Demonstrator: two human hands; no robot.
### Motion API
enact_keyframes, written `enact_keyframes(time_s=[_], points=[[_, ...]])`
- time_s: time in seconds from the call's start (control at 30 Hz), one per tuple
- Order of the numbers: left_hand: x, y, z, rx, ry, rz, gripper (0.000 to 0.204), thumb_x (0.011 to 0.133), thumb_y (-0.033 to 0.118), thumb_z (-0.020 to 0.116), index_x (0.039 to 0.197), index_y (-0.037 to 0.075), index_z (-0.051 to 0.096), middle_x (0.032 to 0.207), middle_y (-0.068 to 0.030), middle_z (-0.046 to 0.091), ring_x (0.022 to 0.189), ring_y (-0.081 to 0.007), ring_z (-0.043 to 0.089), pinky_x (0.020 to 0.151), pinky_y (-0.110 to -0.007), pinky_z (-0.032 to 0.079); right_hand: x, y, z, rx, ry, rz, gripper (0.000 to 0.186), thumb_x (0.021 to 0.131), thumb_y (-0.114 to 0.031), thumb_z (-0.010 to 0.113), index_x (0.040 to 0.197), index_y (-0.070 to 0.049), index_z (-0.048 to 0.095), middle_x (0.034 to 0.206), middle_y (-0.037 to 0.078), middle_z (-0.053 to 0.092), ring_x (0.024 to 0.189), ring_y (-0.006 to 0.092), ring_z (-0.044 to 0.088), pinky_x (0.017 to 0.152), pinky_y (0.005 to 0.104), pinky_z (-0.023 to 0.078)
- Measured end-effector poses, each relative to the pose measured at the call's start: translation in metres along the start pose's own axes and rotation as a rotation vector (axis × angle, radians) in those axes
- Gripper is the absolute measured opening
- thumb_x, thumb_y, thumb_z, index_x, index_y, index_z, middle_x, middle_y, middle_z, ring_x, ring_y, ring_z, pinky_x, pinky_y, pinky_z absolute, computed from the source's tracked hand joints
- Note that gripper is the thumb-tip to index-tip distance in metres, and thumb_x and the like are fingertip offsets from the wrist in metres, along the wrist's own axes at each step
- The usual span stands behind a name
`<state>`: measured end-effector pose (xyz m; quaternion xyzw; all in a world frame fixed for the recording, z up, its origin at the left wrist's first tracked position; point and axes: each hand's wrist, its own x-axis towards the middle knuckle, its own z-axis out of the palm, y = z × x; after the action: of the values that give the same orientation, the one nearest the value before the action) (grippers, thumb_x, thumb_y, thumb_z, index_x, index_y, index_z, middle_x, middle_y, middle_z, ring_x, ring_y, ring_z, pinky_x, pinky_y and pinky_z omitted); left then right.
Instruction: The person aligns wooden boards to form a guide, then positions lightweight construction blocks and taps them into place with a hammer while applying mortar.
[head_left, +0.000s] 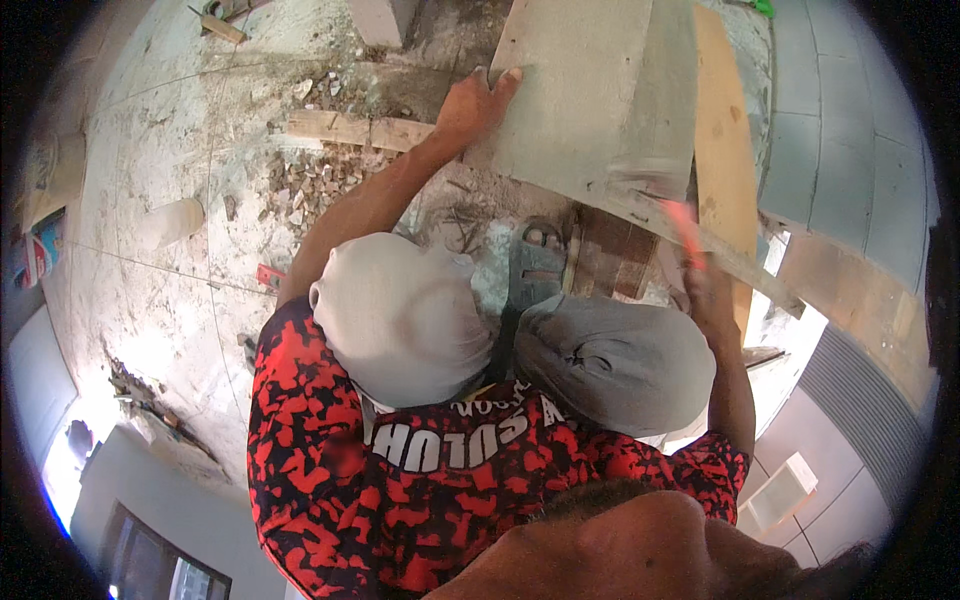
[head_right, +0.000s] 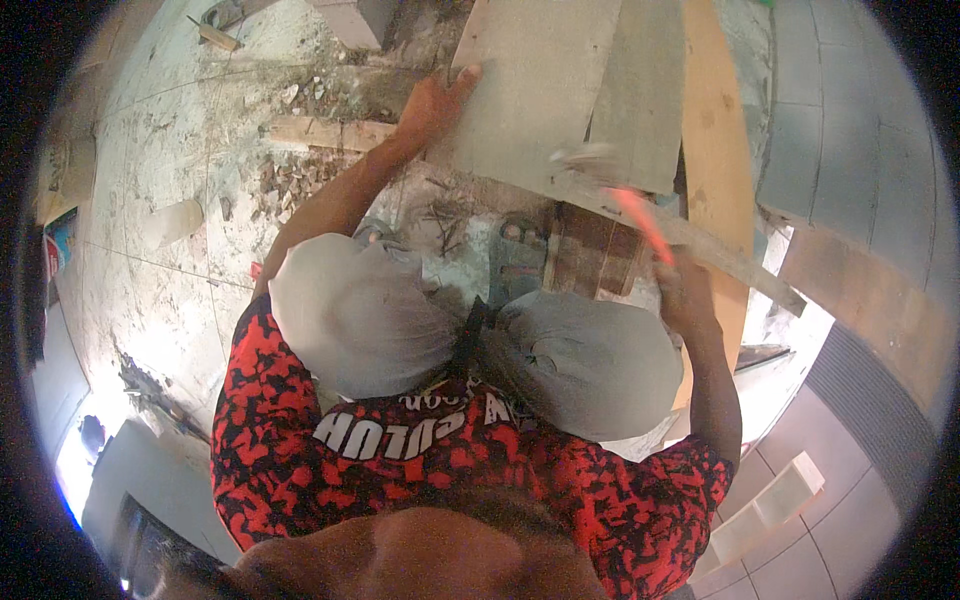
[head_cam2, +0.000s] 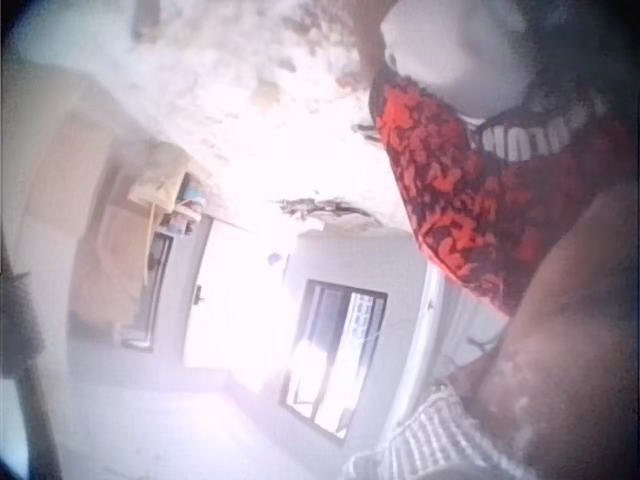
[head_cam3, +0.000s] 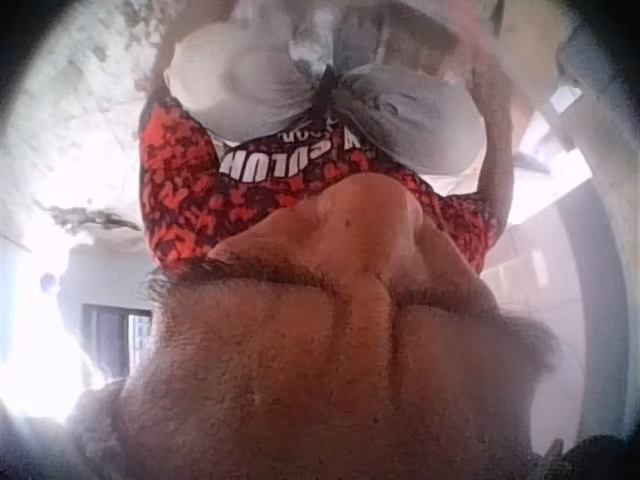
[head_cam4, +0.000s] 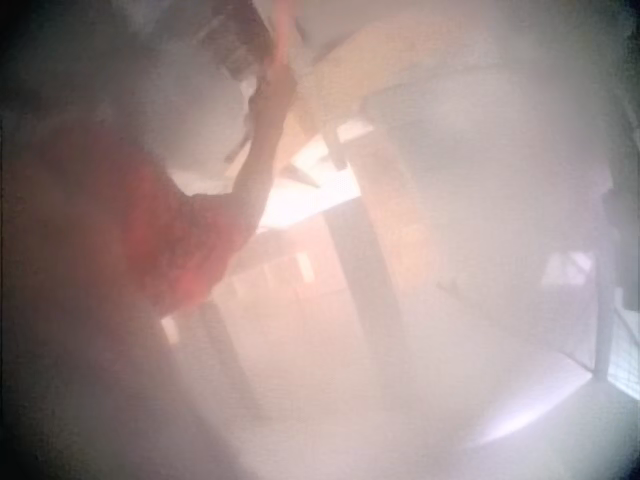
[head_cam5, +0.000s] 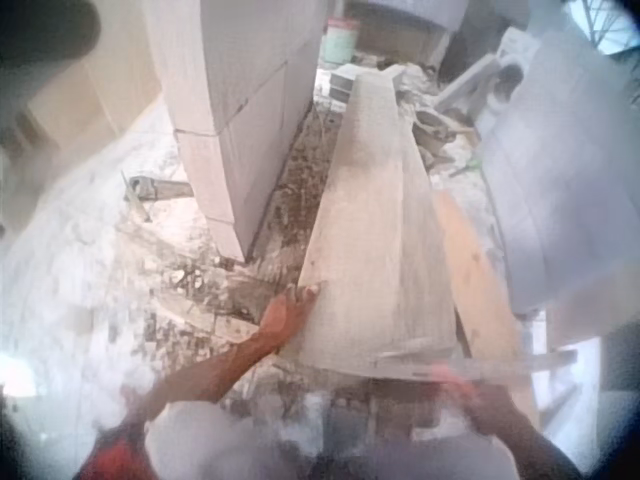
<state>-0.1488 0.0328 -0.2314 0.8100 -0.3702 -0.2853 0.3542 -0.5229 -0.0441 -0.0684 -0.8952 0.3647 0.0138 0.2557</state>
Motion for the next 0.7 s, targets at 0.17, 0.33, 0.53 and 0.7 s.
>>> enact_keyframes(time_s=[0.17,0.33,0.53,0.7], points=[[-0.003,0.009,-0.004,-0.033,-0.006,-0.039,0.082,0.084,0.063,0.040,0.100,-0.017,0.052,0.088,-0.0358,0.058,0.090,-0.0456,0.059,0.076,-0.049,0.048,0.001,0.016,-0.016,0.713,0.013,-0.287,0.044,0.091,-0.045,0.039,0.090,-0.003,0.053,0.083,0.021,0.057,0.080,0.0419,0.056,0.067,0.0430,0.044],[-0.001,0.001,0.001,0.055,0.031,-0.012,0.084,0.084,0.063,0.039,0.101,-0.018,0.050,0.088,-0.0358,0.058,0.089,-0.0453,0.059,0.074,-0.048,0.048,0.005,0.002,-0.002,-0.017,-0.142,0.112,0.032,0.086,-0.033,0.046,0.090,-0.003,0.052,0.083,0.022,0.056,0.077,0.0421,0.054,0.065,0.0428,0.044],[0.001,0.004,-0.001,-0.024,-0.038,-0.014,0.084,0.084,0.063,0.040,0.103,-0.019,0.049,0.088,-0.0356,0.058,0.089,-0.0443,0.060,0.075,-0.048,0.049,0.000,0.031,0.004,0.406,-0.005,-0.238,0.032,0.087,-0.033,0.048,0.085,-0.001,0.053,0.083,0.021,0.057,0.082,0.0424,0.054,0.070,0.0464,0.043],[0.001,0.006,0.000,0.012,0.024,-0.004,0.084,0.084,0.063,0.039,0.098,-0.018,0.051,0.086,-0.0360,0.058,0.088,-0.0451,0.060,0.075,-0.048,0.048,0.011,0.000,-0.005,-0.032,0.068,-0.139,0.041,0.088,-0.039,0.047,0.083,0.001,0.052,0.082,0.021,0.057,0.084,0.0433,0.054,0.072,0.0467,0.042]])
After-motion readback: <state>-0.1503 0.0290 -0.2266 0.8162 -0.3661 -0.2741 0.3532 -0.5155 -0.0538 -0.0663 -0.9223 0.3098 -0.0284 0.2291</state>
